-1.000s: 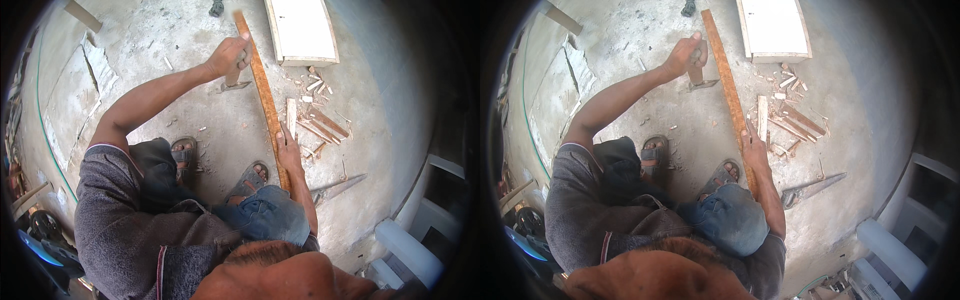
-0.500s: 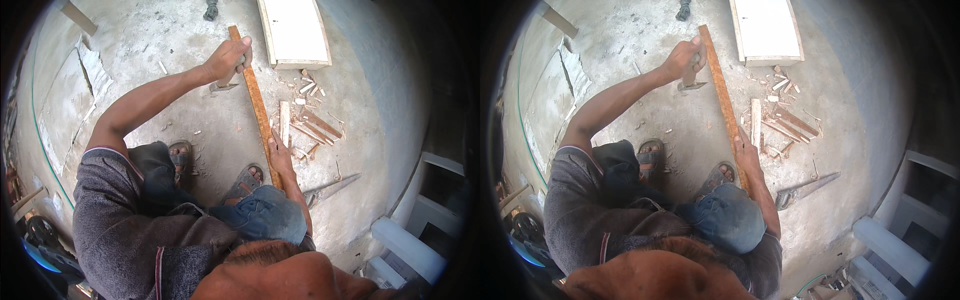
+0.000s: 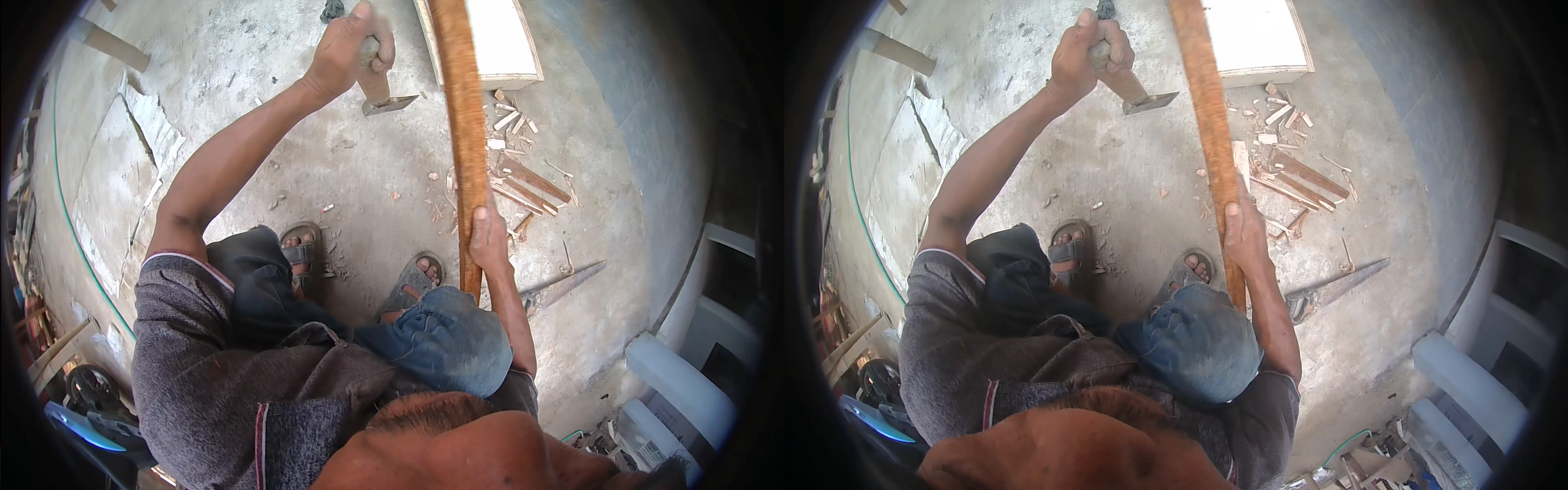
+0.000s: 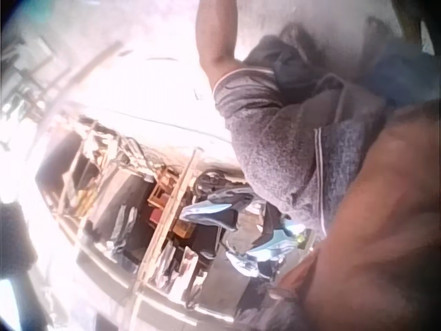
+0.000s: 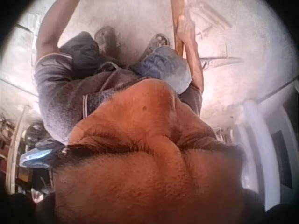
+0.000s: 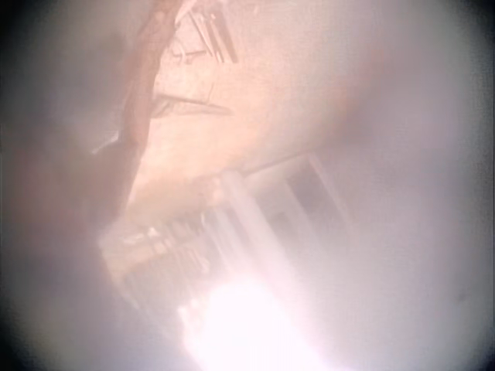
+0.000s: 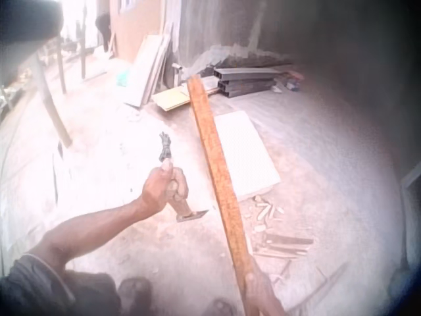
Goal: The person uses an axe to shave pieces of wood and then uses a hand saw to cut through a piece of lumber.
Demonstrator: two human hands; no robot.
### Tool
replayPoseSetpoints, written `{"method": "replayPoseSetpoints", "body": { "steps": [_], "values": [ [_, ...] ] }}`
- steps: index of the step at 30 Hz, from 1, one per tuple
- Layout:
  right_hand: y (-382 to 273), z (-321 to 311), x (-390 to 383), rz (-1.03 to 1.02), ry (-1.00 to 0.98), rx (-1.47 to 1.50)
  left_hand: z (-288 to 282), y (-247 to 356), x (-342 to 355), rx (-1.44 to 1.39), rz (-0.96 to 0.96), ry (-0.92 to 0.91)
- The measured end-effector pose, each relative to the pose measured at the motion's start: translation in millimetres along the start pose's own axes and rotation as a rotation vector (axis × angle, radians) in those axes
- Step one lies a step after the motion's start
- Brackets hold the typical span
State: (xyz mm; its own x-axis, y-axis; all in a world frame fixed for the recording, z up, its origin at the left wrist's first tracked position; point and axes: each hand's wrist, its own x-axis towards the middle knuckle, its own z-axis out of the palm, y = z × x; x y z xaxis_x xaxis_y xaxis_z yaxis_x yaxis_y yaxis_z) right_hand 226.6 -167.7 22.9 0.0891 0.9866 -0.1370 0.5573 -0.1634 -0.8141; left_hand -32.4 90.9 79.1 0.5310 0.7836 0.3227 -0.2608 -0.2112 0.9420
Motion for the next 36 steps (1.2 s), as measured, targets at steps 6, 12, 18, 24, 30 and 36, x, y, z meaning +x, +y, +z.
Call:
{"method": "replayPoseSetpoints", "body": {
  "steps": [6,12,18,24,30,36],
  "values": [
    [23.0,34.1,-18.8,0.148,0.01,0.004,-1.0,49.9,32.5,-0.428,0.233,0.068],
    [10.2,-21.0,-16.7,0.012,0.339,-0.122,-40.7,37.6,13.4,-0.699,-0.002,0.316],
    [85.9,-43.4,-78.6,0.228,0.63,-0.227,-55.1,24.4,0.2,-0.972,-0.206,0.64],
    [132.4,-52.9,-127.4,0.574,0.731,-0.308,-40.6,7.0,-0.1,-0.992,-0.264,0.659],
    [210.7,-37.7,-182.2,0.612,0.847,-0.491,-6.0,-29.5,-9.4,-0.89,-0.475,0.788],
    [169.6,-26.0,-143.5,0.48,0.686,-0.671,13.8,-75.2,-39.6,-0.75,-0.733,0.855]
  ]
}}
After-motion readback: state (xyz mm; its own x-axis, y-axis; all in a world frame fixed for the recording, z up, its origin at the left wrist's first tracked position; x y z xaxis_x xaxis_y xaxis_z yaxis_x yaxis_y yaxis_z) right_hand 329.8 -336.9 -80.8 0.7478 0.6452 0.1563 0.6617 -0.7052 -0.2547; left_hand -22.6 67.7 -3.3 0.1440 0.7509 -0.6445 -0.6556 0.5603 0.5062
